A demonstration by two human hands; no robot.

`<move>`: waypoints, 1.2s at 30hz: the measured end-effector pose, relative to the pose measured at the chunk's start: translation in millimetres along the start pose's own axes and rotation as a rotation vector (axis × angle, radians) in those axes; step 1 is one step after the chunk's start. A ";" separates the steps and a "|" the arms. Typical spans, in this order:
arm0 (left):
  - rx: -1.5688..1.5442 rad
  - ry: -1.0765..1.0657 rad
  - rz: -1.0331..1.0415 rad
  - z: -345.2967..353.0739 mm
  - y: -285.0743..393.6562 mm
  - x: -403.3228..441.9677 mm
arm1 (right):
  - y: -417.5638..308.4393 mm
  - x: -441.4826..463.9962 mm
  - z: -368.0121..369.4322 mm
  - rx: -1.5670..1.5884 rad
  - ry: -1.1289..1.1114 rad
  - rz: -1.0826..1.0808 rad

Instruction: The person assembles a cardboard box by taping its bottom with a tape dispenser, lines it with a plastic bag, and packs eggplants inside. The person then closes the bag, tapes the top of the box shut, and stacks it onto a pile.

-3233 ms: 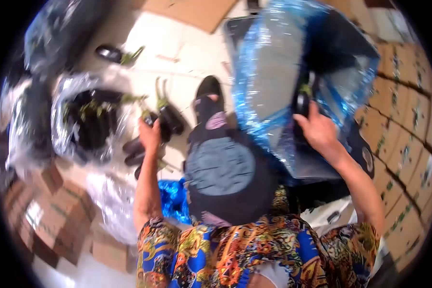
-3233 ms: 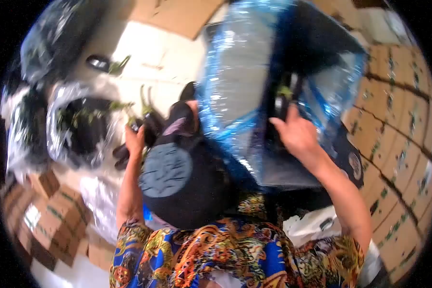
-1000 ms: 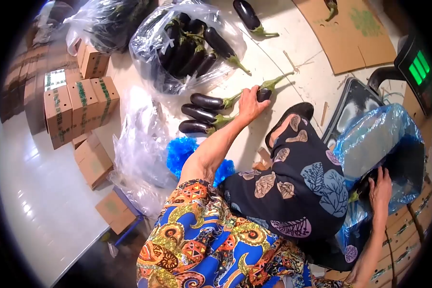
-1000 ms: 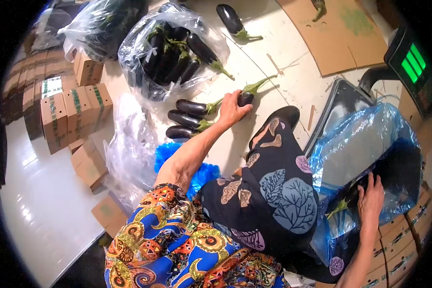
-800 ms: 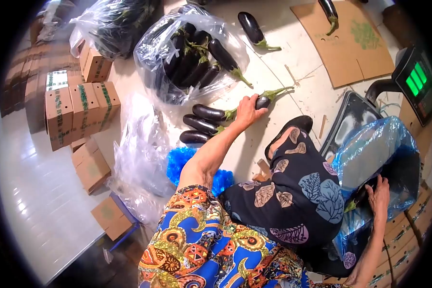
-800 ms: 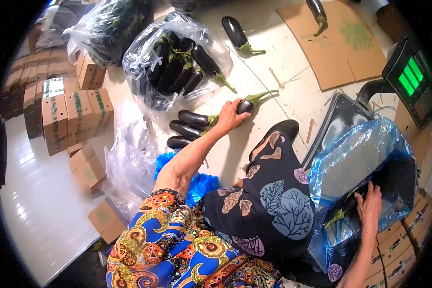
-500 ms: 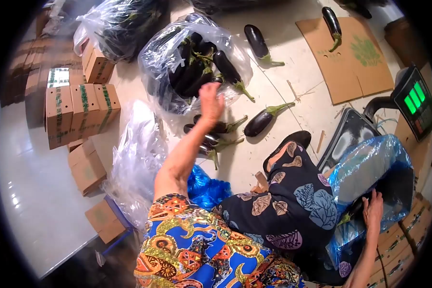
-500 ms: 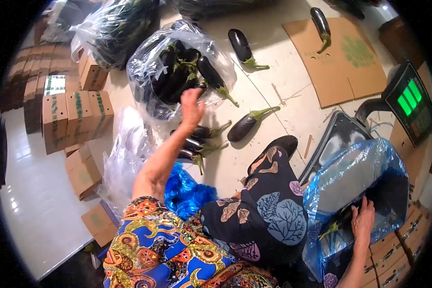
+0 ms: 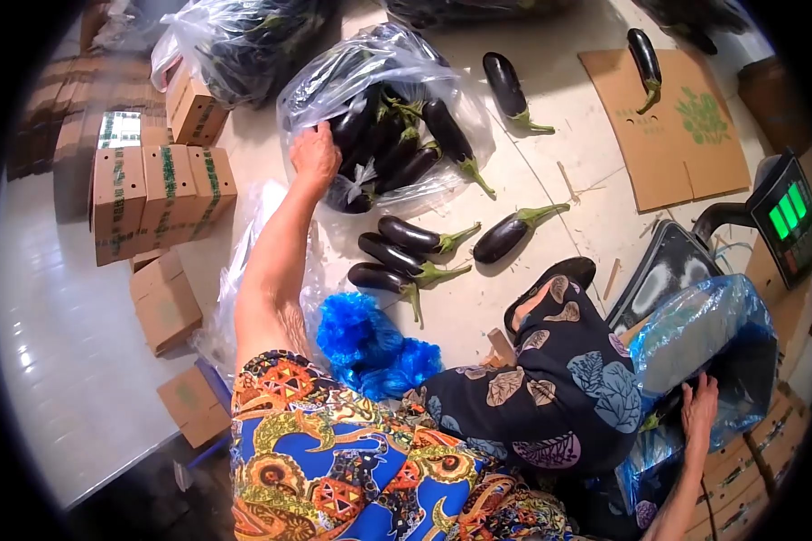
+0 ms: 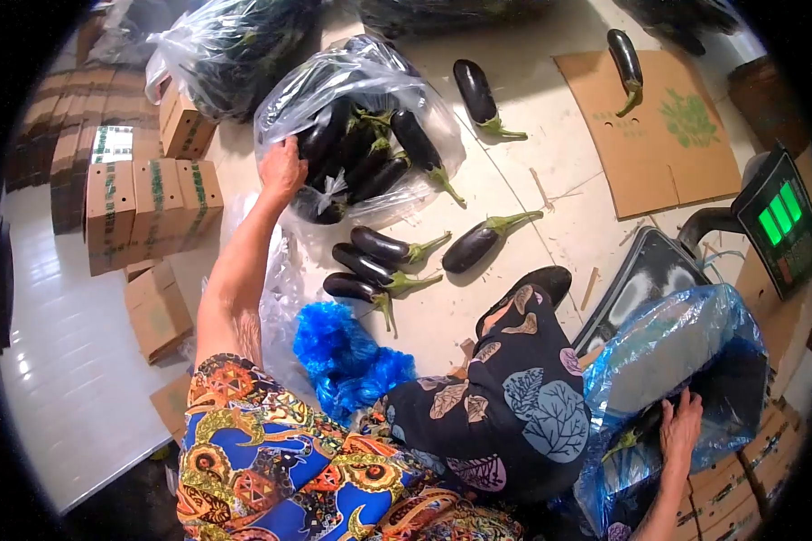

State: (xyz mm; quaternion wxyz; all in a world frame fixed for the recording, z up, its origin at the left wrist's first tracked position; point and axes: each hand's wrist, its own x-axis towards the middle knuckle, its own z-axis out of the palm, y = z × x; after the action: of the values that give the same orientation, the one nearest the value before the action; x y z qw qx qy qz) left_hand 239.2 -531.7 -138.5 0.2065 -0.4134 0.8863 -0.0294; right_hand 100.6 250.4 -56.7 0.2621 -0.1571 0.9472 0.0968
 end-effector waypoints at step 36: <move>-1.405 0.175 -0.108 81.2 -41.8 -7.9 | -2.4 8.5 4.9 -0.074 -0.136 0.100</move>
State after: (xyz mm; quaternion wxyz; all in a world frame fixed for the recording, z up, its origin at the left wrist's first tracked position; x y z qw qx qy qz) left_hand 305.5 -543.6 -200.6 -0.1827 -0.4882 0.6871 0.5061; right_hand 96.8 247.4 -65.5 0.3145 -0.1123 0.9297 0.1552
